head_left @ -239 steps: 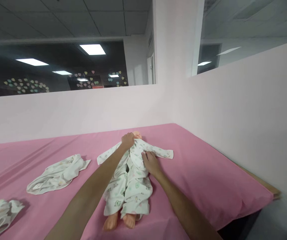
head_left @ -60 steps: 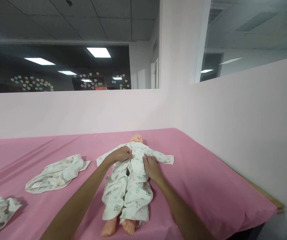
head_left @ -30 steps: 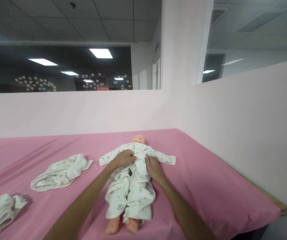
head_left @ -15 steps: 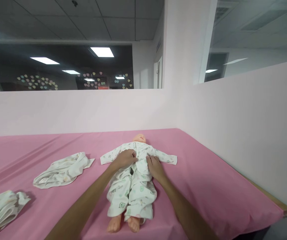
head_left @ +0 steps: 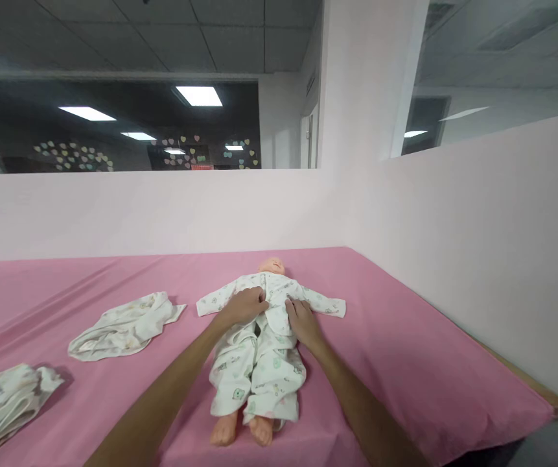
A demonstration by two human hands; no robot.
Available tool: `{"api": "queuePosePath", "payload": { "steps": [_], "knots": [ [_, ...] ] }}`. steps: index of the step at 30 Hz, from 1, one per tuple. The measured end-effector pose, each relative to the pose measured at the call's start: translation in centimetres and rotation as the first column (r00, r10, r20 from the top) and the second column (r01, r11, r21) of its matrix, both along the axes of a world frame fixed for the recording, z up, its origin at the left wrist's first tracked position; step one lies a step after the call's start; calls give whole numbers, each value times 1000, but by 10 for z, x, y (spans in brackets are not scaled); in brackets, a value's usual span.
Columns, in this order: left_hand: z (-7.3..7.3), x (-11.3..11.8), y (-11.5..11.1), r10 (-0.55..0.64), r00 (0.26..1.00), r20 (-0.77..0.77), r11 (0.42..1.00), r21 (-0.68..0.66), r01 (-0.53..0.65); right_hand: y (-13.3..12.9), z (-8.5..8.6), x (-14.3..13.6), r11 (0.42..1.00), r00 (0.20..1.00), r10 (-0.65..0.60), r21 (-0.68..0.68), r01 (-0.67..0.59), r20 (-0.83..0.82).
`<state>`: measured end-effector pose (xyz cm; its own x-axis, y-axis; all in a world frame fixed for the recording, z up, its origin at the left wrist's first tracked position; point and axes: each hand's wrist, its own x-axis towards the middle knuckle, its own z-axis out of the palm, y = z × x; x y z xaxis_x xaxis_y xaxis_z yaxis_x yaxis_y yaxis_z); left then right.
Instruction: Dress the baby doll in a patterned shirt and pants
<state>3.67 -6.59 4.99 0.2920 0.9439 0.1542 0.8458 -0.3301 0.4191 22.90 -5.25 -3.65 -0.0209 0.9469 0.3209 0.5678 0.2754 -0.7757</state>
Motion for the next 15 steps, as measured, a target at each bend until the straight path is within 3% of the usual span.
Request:
{"api": "queuePosePath", "payload": {
  "steps": [8,15],
  "knots": [
    [-1,0,-5,-13,1000,16,999,40,12,2,-2,0,999,999,-26,22,26,23],
    [1,-3,-3,-54,997,49,998,-8,54,3,-3,0,999,999,-28,35,27,29]
  ]
}}
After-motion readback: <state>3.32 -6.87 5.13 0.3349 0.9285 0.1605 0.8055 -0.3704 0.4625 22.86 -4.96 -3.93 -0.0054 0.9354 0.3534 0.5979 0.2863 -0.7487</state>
